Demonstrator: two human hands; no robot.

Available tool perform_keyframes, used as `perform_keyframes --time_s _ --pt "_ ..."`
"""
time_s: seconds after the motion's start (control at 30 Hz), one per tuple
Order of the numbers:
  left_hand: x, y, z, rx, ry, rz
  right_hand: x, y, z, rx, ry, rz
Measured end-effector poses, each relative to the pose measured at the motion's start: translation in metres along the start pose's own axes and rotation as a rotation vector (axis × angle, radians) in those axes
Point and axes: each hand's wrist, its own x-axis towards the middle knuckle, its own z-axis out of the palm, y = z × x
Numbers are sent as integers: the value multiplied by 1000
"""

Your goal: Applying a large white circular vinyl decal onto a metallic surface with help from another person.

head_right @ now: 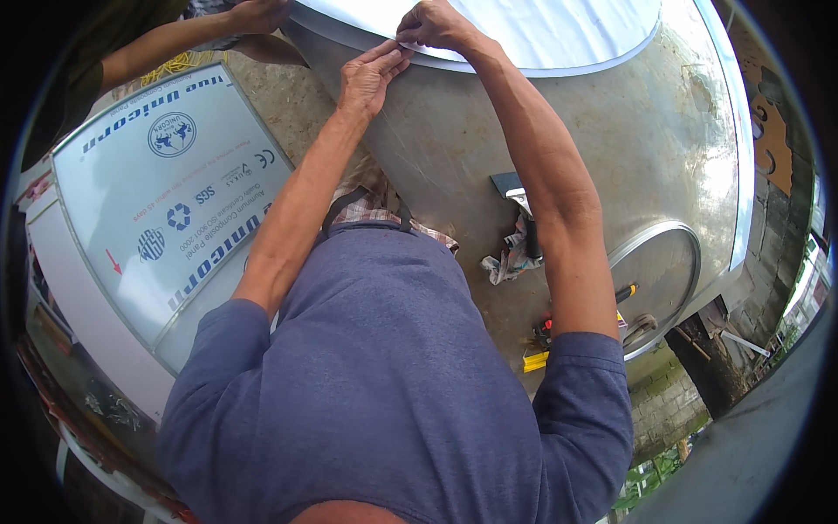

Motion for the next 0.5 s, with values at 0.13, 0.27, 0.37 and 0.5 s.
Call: perform_keyframes --time_s 0.13,0.27,0.37,0.5 --pt "-1 2 -1 16 7 8 2 -8 1 -8 -8 51" --pt "1 0 0 8 -7 -6 1 -2 1 -9 1 31" --pt "1 0 -2 -8 -12 1 2 -3 -1 -1 0 2" --pt "1 1 0 -21 -11 17 -4 -4 1 58 22 68"
